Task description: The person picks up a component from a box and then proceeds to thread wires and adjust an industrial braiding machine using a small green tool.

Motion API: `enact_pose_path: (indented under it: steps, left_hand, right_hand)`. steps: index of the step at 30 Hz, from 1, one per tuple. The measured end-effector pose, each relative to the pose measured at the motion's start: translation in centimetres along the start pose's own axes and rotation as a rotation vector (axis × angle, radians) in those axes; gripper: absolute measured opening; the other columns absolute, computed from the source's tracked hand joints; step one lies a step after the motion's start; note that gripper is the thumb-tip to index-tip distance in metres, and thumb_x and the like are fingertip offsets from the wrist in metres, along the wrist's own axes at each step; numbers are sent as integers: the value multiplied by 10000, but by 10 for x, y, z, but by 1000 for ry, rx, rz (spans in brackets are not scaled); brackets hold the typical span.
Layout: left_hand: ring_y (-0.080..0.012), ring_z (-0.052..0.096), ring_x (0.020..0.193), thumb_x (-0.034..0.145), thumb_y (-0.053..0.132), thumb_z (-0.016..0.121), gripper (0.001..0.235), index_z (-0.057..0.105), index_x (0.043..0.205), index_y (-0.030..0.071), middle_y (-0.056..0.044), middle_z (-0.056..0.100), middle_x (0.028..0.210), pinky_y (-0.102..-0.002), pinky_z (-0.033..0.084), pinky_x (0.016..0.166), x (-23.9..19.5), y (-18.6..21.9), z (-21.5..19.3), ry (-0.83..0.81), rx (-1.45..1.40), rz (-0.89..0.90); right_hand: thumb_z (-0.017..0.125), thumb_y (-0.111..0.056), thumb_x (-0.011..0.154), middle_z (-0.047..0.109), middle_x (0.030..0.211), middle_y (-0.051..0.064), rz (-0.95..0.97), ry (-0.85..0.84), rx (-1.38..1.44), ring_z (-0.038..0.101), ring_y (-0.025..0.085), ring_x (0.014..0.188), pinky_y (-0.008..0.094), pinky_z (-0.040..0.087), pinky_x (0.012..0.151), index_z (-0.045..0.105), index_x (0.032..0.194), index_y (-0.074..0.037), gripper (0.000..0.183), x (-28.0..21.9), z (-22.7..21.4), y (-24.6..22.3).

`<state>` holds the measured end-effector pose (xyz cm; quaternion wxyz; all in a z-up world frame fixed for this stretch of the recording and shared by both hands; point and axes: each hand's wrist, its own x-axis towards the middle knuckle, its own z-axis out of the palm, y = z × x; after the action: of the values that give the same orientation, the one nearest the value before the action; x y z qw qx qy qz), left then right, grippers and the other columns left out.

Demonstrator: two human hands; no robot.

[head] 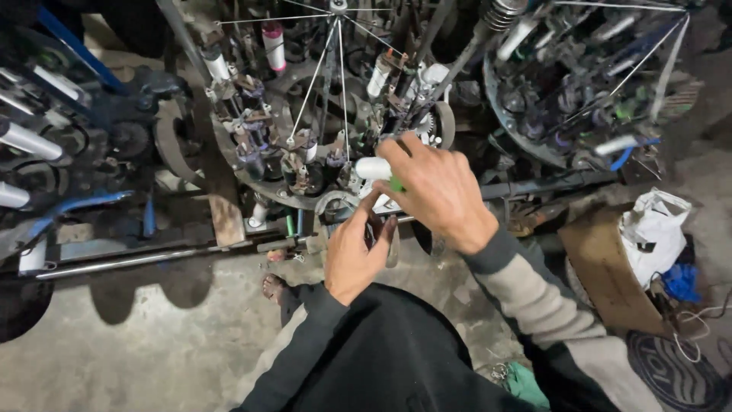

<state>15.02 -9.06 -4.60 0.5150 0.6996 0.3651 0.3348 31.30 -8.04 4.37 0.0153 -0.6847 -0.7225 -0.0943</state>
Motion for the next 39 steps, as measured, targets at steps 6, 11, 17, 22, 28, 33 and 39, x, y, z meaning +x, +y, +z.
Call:
enact_pose_path:
  steps: [6, 11, 17, 22, 28, 33, 39]
  left_hand:
    - [-291, 633, 567, 1059, 209, 557, 488, 487, 1481, -25, -120, 697, 785, -402, 513, 481, -1, -2, -1, 30, -28, 15]
    - [-291, 623, 545, 1043, 227, 565, 455, 540, 1447, 19, -115, 702, 796, -397, 521, 470, 0, -12, 6, 4, -40, -3]
    - [-285, 683, 715, 1009, 265, 626, 471, 589, 1403, 8, -98, 706, 929, -441, 544, 596, -9, -42, 18, -23, 52, -52]
    - [-329, 707, 747, 976, 305, 665, 552, 569, 1407, -27, -122, 733, 938, -471, 542, 597, -11, -45, 15, -39, 92, -137]
    - [-388, 711, 849, 983, 340, 621, 639, 481, 1473, -46, -139, 707, 891, -575, 543, 693, -9, -26, 2, -113, 260, -220]
    - [-390, 696, 803, 995, 283, 572, 655, 396, 1524, -61, -123, 674, 837, -568, 543, 690, -7, -22, 1, -152, 337, -227]
    - [-435, 708, 846, 988, 297, 552, 676, 368, 1561, -11, -131, 700, 883, -604, 543, 704, -5, -12, 1, -81, 385, -217]
  right_hand:
    - [795, -352, 892, 596, 988, 22, -60, -49, 245, 742, 378, 826, 522, 592, 689, 555, 1193, -197, 415, 19, 1, 0]
    - [794, -284, 902, 622, 1032, 61, -157, -74, 374, 734, 402, 859, 552, 597, 731, 602, 1164, -154, 350, 23, 13, -17]
    - [845, -251, 872, 697, 1104, 93, 46, 89, 866, 703, 393, 1086, 509, 561, 917, 690, 1189, -169, 363, 4, 68, -8]
    - [840, -168, 878, 718, 1224, 116, 168, 122, 1212, 655, 295, 1218, 452, 497, 1041, 714, 1227, -119, 374, -14, 90, -15]
    - [836, -176, 886, 700, 1249, 146, 279, 219, 1530, 627, 232, 1242, 392, 469, 1042, 658, 1253, -50, 427, -25, 144, -13]
    - [786, -213, 923, 618, 1363, 162, 213, 238, 1440, 533, 240, 1302, 446, 419, 1111, 583, 1412, -68, 549, -25, 138, -25]
    - [767, -302, 943, 566, 1239, 175, 253, 233, 1280, 560, 270, 1195, 476, 433, 1064, 677, 1324, -41, 471, -30, 142, -20]
